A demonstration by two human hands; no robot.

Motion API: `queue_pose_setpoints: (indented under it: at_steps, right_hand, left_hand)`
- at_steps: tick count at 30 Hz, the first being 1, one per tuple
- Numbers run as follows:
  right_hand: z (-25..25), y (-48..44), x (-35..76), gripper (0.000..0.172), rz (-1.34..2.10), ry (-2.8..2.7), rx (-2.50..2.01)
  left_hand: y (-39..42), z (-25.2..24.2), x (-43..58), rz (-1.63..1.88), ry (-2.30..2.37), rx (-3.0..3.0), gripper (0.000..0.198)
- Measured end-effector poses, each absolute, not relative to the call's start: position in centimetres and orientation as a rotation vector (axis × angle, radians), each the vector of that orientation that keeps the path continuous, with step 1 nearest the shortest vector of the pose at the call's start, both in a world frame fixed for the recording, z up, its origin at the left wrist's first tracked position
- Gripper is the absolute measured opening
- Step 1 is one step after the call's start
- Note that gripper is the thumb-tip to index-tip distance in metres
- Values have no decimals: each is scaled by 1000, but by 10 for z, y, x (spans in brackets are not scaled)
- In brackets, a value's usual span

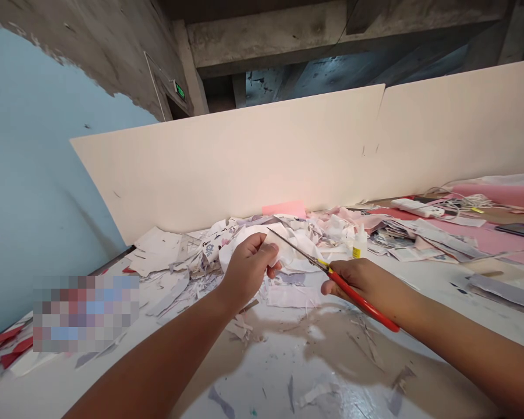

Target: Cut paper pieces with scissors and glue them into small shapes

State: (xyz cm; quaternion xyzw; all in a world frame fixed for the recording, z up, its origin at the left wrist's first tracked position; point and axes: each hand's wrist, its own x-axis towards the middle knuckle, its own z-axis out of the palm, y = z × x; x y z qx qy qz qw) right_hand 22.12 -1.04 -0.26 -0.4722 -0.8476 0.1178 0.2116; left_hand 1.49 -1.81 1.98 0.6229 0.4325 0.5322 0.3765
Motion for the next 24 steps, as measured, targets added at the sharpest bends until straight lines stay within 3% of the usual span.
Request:
queue_pose_setpoints:
  at_steps: [10, 24]
  right_hand:
    - [-4, -11, 220, 37, 352, -2359, -1306]
    - [-7, -17, 219, 50, 354, -2433, -1146]
  left_hand:
    - [-15, 16, 11, 1344, 1102, 1608, 18]
    - [-18, 15, 16, 1284, 1126, 1644, 20]
